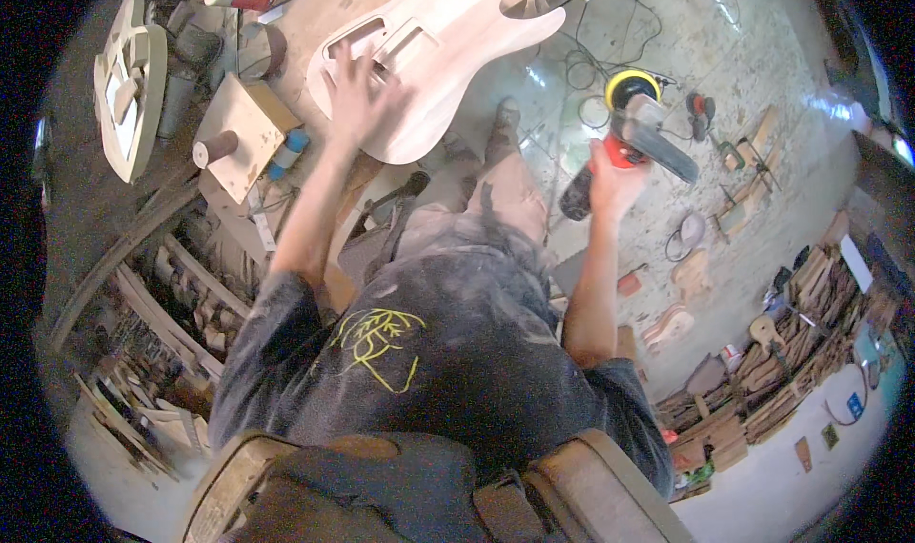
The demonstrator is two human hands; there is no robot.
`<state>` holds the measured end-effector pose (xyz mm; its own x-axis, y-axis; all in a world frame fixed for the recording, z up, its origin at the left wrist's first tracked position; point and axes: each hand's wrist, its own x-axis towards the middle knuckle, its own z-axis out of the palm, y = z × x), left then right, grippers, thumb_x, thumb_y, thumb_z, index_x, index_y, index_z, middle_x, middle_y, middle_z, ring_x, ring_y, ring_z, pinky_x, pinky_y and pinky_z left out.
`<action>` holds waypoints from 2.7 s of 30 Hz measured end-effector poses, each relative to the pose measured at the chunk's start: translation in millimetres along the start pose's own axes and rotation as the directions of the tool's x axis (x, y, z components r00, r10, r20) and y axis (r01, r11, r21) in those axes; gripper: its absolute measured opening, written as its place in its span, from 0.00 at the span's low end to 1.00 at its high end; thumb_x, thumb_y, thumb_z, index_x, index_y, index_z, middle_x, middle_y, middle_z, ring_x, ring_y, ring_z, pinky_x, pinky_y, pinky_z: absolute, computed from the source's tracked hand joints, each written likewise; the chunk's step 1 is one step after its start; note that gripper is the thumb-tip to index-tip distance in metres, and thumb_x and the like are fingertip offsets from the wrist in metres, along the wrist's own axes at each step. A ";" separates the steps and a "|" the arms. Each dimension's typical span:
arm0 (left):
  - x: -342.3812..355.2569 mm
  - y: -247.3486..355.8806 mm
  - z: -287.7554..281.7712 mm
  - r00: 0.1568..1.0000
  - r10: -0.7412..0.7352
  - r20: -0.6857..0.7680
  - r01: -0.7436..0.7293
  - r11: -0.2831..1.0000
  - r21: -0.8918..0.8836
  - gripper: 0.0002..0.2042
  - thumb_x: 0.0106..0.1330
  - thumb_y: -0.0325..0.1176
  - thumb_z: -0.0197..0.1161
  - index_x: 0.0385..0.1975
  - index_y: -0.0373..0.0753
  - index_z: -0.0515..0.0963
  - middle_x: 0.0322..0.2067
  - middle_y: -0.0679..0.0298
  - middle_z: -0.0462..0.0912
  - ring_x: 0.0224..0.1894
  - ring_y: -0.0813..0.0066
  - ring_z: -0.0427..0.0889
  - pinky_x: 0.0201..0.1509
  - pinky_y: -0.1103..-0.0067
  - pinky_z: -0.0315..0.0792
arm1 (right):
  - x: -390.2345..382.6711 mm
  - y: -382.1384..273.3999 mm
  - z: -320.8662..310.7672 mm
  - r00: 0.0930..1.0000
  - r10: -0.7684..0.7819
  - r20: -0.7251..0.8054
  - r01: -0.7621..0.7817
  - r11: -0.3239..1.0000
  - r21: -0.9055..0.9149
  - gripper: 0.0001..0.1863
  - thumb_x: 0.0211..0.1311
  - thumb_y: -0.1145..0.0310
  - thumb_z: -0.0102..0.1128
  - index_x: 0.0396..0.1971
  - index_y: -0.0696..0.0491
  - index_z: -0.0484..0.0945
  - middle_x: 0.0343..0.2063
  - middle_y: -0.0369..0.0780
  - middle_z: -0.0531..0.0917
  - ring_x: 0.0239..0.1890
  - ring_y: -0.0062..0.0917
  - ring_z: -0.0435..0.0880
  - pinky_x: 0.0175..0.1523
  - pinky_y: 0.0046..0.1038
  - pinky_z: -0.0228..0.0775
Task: The person sands the edges of a wooden guitar body using a stationary belt sander and then sands the back surface of the guitar body using a hand-held power sander while holding the body on a workbench.
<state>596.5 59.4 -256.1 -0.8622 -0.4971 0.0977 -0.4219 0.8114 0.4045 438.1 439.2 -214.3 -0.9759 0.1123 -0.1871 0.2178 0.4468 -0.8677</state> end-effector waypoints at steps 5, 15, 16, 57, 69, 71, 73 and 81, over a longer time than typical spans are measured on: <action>-112.1 23.8 6.0 0.938 0.152 0.310 -0.191 0.977 0.100 0.46 0.54 0.47 0.71 0.73 0.50 0.55 0.73 0.52 0.50 0.76 0.48 0.44 0.73 0.41 0.40 | -16.4 -25.2 -35.3 1.000 -0.015 0.014 0.013 0.993 0.117 0.31 0.45 0.74 0.77 0.48 0.62 0.69 0.36 0.44 0.79 0.26 0.22 0.81 0.26 0.24 0.76; -74.7 21.3 -62.3 0.980 0.105 0.167 -0.139 0.969 0.205 0.44 0.48 0.27 0.70 0.70 0.46 0.60 0.72 0.55 0.58 0.73 0.44 0.54 0.72 0.45 0.51 | -10.3 -3.9 -56.0 0.990 -0.140 0.009 0.138 0.984 0.109 0.27 0.50 0.74 0.72 0.50 0.60 0.71 0.38 0.41 0.80 0.30 0.21 0.81 0.31 0.22 0.76; -67.9 15.2 -77.2 0.978 0.106 0.180 -0.131 0.982 0.133 0.44 0.48 0.28 0.70 0.70 0.47 0.60 0.72 0.57 0.58 0.73 0.46 0.54 0.72 0.47 0.52 | -3.9 5.6 -54.7 0.968 -0.249 -0.021 0.249 0.968 0.025 0.26 0.50 0.75 0.71 0.50 0.60 0.71 0.38 0.41 0.80 0.30 0.21 0.81 0.31 0.23 0.77; 58.0 68.4 -117.6 0.914 0.291 0.283 -0.342 0.927 0.152 0.35 0.49 0.20 0.56 0.65 0.29 0.64 0.64 0.42 0.68 0.65 0.52 0.70 0.68 0.65 0.66 | -22.6 -41.3 -48.9 0.985 -0.019 0.172 -0.015 0.981 0.194 0.35 0.43 0.70 0.76 0.51 0.63 0.69 0.41 0.43 0.79 0.37 0.25 0.81 0.42 0.26 0.77; -39.7 100.4 41.7 0.861 0.435 0.265 -0.505 0.798 0.328 0.28 0.66 0.30 0.48 0.68 0.32 0.59 0.71 0.48 0.56 0.74 0.57 0.53 0.76 0.65 0.52 | -19.1 9.3 -59.9 0.976 -0.067 0.207 0.073 0.997 -0.022 0.33 0.43 0.68 0.76 0.49 0.63 0.72 0.40 0.44 0.80 0.38 0.27 0.80 0.45 0.28 0.72; -43.6 89.5 55.1 0.845 0.442 0.301 -0.526 0.788 0.321 0.28 0.66 0.30 0.48 0.68 0.34 0.60 0.72 0.51 0.56 0.75 0.59 0.53 0.77 0.66 0.52 | -21.8 7.2 -60.3 0.969 -0.053 0.240 0.055 0.998 -0.004 0.34 0.42 0.65 0.77 0.49 0.64 0.73 0.41 0.45 0.81 0.42 0.29 0.80 0.51 0.30 0.73; -48.0 77.1 63.5 0.857 0.460 0.230 -0.512 0.811 0.283 0.30 0.64 0.33 0.51 0.68 0.34 0.60 0.72 0.54 0.55 0.75 0.61 0.53 0.77 0.66 0.51 | -27.0 1.4 -60.1 0.965 -0.062 0.254 0.056 0.998 0.031 0.34 0.42 0.65 0.77 0.49 0.64 0.73 0.41 0.45 0.81 0.41 0.30 0.80 0.50 0.30 0.73; -15.1 36.7 25.4 0.837 0.446 0.317 -0.492 0.867 0.079 0.29 0.68 0.46 0.53 0.70 0.48 0.62 0.73 0.54 0.53 0.75 0.60 0.51 0.76 0.53 0.45 | -38.5 -18.5 -57.6 0.893 0.101 0.438 -0.063 0.993 -0.100 0.29 0.44 0.66 0.76 0.45 0.65 0.76 0.34 0.43 0.83 0.36 0.26 0.81 0.45 0.29 0.74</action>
<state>586.9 104.5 -265.8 -0.9987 0.0431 -0.0259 0.0360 0.9723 0.2312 472.5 477.7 -164.6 -0.8558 -0.2439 -0.4563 0.2788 0.5254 -0.8039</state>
